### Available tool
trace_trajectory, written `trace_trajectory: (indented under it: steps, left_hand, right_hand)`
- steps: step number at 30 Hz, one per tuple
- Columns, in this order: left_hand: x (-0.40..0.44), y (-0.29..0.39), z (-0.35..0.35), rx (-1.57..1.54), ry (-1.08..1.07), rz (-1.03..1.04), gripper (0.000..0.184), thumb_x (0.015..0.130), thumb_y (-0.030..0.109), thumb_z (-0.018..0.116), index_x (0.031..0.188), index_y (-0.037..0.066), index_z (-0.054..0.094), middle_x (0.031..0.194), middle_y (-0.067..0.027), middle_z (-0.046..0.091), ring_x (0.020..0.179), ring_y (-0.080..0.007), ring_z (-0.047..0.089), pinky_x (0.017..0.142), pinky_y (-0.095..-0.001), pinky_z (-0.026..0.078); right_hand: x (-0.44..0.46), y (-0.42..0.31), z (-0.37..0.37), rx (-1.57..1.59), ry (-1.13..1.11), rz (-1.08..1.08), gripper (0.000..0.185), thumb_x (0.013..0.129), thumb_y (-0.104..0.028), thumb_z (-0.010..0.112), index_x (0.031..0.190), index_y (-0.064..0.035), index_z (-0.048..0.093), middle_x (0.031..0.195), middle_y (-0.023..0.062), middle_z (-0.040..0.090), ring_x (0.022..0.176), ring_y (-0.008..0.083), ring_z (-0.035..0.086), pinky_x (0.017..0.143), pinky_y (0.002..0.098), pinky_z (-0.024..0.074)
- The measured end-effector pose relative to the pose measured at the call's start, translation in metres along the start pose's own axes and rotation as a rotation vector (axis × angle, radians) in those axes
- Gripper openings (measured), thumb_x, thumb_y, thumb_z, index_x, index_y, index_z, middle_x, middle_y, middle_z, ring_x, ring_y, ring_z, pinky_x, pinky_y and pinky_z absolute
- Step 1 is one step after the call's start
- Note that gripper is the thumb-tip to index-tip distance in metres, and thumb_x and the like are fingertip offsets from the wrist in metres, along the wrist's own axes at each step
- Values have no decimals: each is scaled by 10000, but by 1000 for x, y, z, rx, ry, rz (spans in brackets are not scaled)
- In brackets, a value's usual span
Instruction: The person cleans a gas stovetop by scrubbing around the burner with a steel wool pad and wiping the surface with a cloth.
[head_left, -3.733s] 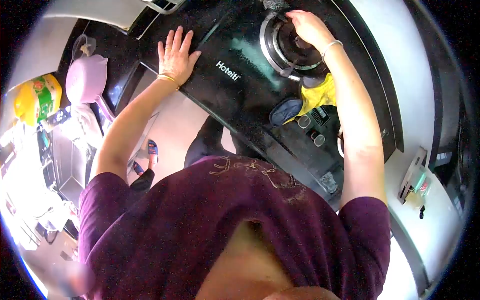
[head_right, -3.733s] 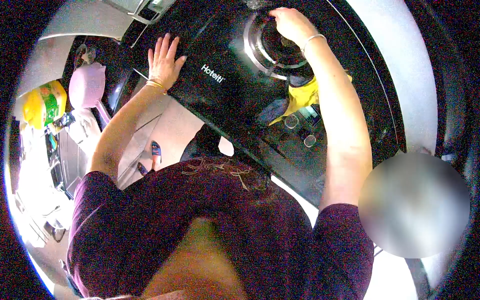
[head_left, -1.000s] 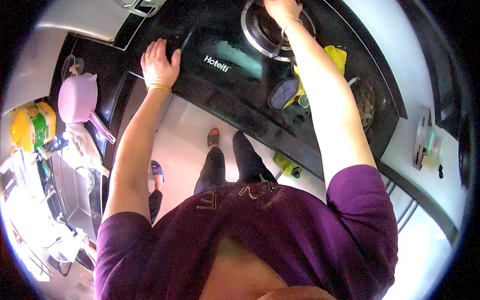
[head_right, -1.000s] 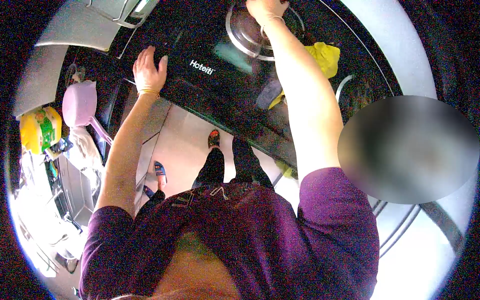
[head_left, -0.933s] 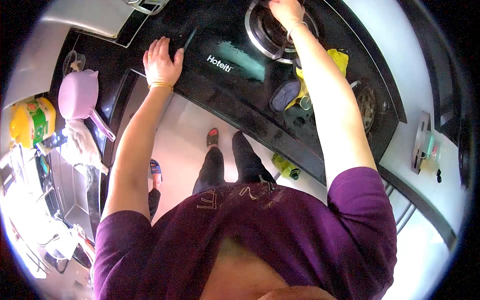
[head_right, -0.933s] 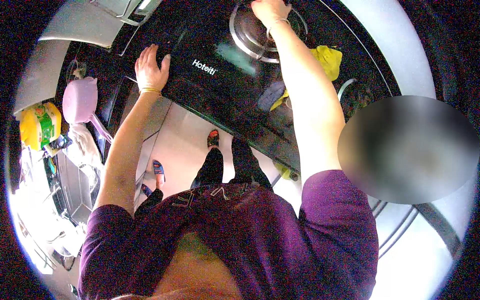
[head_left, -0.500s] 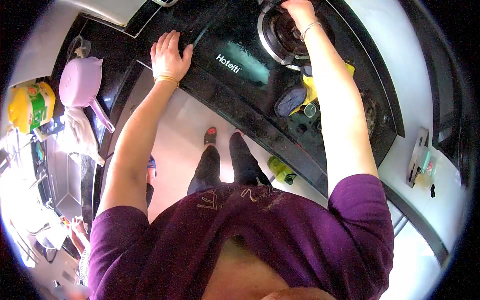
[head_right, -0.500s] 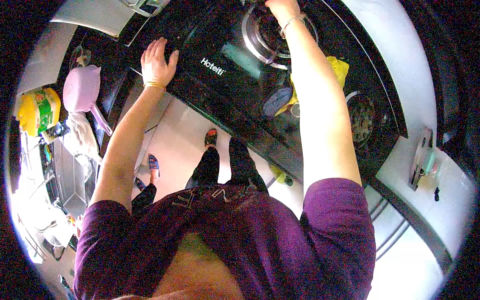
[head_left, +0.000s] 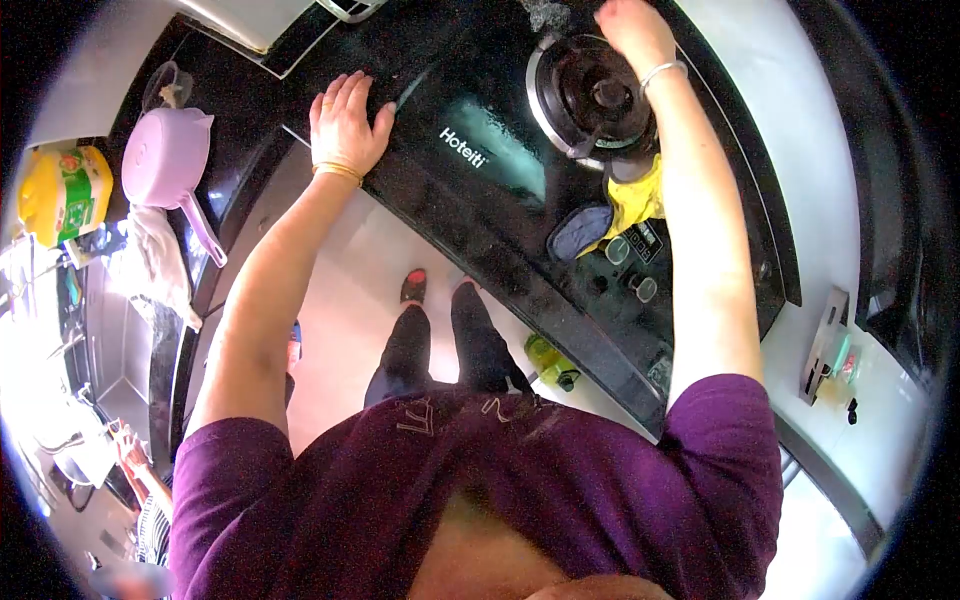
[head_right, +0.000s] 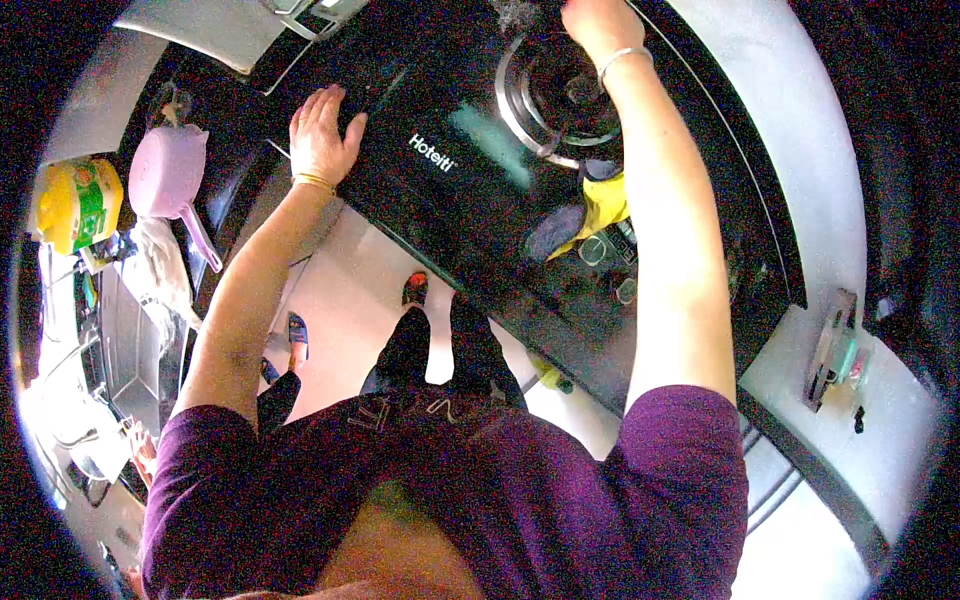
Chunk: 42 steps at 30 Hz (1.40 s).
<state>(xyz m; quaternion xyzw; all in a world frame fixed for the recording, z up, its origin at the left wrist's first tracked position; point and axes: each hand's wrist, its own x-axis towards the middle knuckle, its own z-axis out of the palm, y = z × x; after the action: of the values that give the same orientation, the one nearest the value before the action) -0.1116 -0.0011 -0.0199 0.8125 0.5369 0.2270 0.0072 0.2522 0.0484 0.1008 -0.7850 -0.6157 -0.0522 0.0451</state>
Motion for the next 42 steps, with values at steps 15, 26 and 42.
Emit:
trace_trajectory:
  steps: [15, 26, 42]
  left_hand:
    - [1, 1, -3, 0, -6, 1, 485, 863, 387, 587, 1228, 68, 588, 1347, -65, 550, 1302, -264, 444, 1102, -446, 296]
    - [1, 2, -5, 37, 2, 8, 475, 871, 386, 603, 1220, 63, 585, 1339, -73, 556, 1293, -287, 453, 1083, -445, 322]
    - [1, 0, 3, 22, 21, 4, 506, 870, 435, 555, 1216, 70, 611, 1349, -87, 550, 1317, -270, 429, 1105, -459, 283]
  right_hand:
    - [32, -7, 3, 313, -477, -229, 465, 950, -449, 490, 927, -64, 749, 988, 178, 700, 983, 306, 654, 910, 382, 464]
    - [3, 12, 6, 489, -44, -356, 372, 928, -349, 556, 977, -10, 701, 1033, 272, 652, 1003, 340, 645, 917, 408, 465]
    - [-66, 15, 56, -45, -53, -342, 478, 915, -405, 430, 1265, -118, 585, 1347, 73, 553, 1295, 296, 447, 1052, 647, 286]
